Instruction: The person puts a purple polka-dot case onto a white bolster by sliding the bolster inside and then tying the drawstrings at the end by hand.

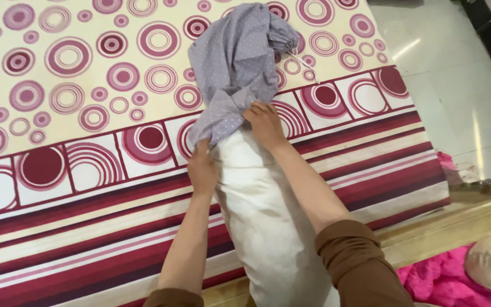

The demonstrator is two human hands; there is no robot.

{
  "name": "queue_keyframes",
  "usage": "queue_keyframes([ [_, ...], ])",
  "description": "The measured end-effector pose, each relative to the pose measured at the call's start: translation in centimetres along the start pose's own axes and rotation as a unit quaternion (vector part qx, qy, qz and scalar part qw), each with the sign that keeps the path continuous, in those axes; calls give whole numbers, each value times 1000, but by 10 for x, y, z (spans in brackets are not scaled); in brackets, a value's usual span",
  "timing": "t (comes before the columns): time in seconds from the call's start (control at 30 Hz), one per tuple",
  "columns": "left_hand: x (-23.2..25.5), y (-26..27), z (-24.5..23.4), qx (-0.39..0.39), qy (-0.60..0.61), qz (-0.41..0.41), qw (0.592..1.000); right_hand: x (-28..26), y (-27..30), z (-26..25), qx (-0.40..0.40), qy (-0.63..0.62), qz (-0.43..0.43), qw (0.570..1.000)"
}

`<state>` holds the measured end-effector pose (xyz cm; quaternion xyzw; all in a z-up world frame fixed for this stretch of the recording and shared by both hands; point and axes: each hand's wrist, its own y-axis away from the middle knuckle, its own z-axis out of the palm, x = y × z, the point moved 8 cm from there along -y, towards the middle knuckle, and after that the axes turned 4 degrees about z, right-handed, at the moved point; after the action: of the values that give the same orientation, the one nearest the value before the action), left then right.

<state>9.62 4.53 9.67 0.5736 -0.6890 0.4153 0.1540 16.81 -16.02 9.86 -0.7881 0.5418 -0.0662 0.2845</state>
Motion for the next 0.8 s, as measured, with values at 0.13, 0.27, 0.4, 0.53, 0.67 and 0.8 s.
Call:
queue_keyframes([
  [0.13,-30,11,6,25,-22,-85,996,-7,39,-23,-103,17,-47,993],
  [0.27,-48,31,14,6,-44,-120,992,-21,84,-41,-141,-52,-77,986],
  [0.4,-41,55,19,-28,-46,-121,991,9,105,-22,-137,-70,10,988],
  [0.53,-29,85,16,12,70,-87,994,51,125,10,-40,-227,122,965],
  [0.67,-41,108,31,12,115,-106,988,68,152,56,-178,-307,289,889],
  [0.8,-66,88,38,4,184,-240,953,65,151,56,-184,-270,329,886],
])
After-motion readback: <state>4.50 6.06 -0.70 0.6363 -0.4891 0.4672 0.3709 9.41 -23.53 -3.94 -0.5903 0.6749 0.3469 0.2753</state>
